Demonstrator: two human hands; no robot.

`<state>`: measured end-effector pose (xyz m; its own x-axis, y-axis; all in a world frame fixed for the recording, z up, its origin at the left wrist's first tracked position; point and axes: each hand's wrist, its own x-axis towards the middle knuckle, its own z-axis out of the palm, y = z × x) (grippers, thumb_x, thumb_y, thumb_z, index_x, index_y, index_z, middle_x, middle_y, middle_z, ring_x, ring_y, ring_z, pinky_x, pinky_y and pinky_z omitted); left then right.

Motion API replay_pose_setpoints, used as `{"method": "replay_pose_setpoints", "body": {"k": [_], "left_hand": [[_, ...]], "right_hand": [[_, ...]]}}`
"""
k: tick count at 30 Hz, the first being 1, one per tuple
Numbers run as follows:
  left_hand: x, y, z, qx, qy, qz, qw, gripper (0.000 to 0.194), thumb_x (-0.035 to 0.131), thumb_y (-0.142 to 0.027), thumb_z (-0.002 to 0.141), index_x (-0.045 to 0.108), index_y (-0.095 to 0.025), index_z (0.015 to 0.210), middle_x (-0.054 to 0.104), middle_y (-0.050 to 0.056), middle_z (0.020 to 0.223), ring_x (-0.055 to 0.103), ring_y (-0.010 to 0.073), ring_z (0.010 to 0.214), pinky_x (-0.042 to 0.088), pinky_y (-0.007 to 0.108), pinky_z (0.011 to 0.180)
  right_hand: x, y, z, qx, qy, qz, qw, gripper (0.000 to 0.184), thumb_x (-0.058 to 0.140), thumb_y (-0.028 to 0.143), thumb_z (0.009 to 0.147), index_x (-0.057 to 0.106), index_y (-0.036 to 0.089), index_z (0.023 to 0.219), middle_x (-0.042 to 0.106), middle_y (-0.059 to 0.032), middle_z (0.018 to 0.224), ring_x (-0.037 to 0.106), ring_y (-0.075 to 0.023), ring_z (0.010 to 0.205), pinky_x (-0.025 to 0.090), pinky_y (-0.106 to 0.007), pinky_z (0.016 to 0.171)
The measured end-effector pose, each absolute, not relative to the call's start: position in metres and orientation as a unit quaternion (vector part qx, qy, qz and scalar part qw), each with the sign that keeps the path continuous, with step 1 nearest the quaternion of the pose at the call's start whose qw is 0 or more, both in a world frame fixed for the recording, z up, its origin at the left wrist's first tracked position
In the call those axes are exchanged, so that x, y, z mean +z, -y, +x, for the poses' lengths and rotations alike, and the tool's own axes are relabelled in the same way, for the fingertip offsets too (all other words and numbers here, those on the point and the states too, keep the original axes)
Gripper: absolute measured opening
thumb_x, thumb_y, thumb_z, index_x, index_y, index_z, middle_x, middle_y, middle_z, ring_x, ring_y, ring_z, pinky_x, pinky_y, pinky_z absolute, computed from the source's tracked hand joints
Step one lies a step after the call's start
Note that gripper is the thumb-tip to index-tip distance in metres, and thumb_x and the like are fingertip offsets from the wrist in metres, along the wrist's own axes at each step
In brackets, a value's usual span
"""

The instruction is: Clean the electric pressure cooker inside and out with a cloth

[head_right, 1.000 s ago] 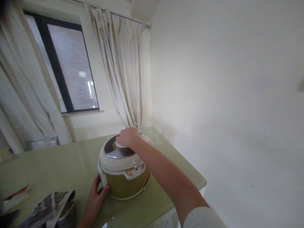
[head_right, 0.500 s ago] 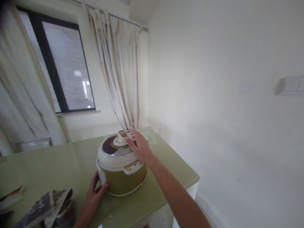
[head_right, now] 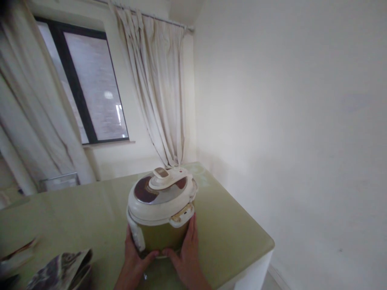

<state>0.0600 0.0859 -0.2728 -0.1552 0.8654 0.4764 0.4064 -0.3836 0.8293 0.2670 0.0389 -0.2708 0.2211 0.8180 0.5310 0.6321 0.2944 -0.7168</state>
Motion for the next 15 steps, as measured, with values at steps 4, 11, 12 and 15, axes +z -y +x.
{"method": "replay_pose_setpoints", "body": {"k": [4, 11, 12, 15], "left_hand": [[-0.264, -0.099, 0.099, 0.558, -0.532, 0.616, 0.161, 0.137, 0.087, -0.053, 0.065, 0.005, -0.012, 0.167, 0.033, 0.028, 0.165, 0.039, 0.0455, 0.152, 0.036, 0.061, 0.125], [-0.252, -0.147, 0.172, 0.519, -0.593, 0.598, 0.145, 0.134, 0.081, -0.056, 0.077, -0.004, -0.004, 0.165, 0.021, 0.039, 0.166, 0.025, 0.0502, 0.157, 0.03, 0.065, 0.124], [-0.251, -0.155, 0.183, 0.508, -0.601, 0.599, 0.148, 0.134, 0.079, -0.059, 0.079, -0.007, -0.002, 0.164, 0.016, 0.041, 0.166, 0.019, 0.0512, 0.159, 0.028, 0.065, 0.125], [-0.246, -0.179, 0.213, 0.483, -0.617, 0.601, 0.159, 0.135, 0.075, -0.063, 0.081, -0.012, 0.003, 0.162, 0.006, 0.044, 0.167, 0.007, 0.0512, 0.161, 0.023, 0.062, 0.128]], "right_hand": [[-0.265, -0.071, 0.313, 0.116, 0.65, -0.568, 0.491, 0.121, 0.075, 0.049, 0.09, -0.011, 0.017, 0.17, 0.012, -0.0245, 0.176, 0.018, -0.0402, 0.163, 0.029, -0.062, 0.128], [-0.251, -0.116, 0.348, 0.097, 0.605, -0.638, 0.466, 0.088, 0.057, 0.04, 0.099, 0.012, 0.017, 0.171, 0.038, -0.0168, 0.169, 0.043, -0.0307, 0.153, 0.041, -0.05, 0.123], [-0.251, -0.117, 0.347, 0.089, 0.591, -0.665, 0.448, 0.08, 0.051, 0.034, 0.1, 0.018, 0.016, 0.17, 0.043, -0.0165, 0.166, 0.047, -0.0302, 0.151, 0.042, -0.048, 0.122], [-0.25, -0.114, 0.339, 0.068, 0.581, -0.73, 0.353, 0.074, 0.046, 0.019, 0.094, 0.032, 0.012, 0.167, 0.05, -0.0163, 0.162, 0.051, -0.0304, 0.148, 0.04, -0.046, 0.122]]}}
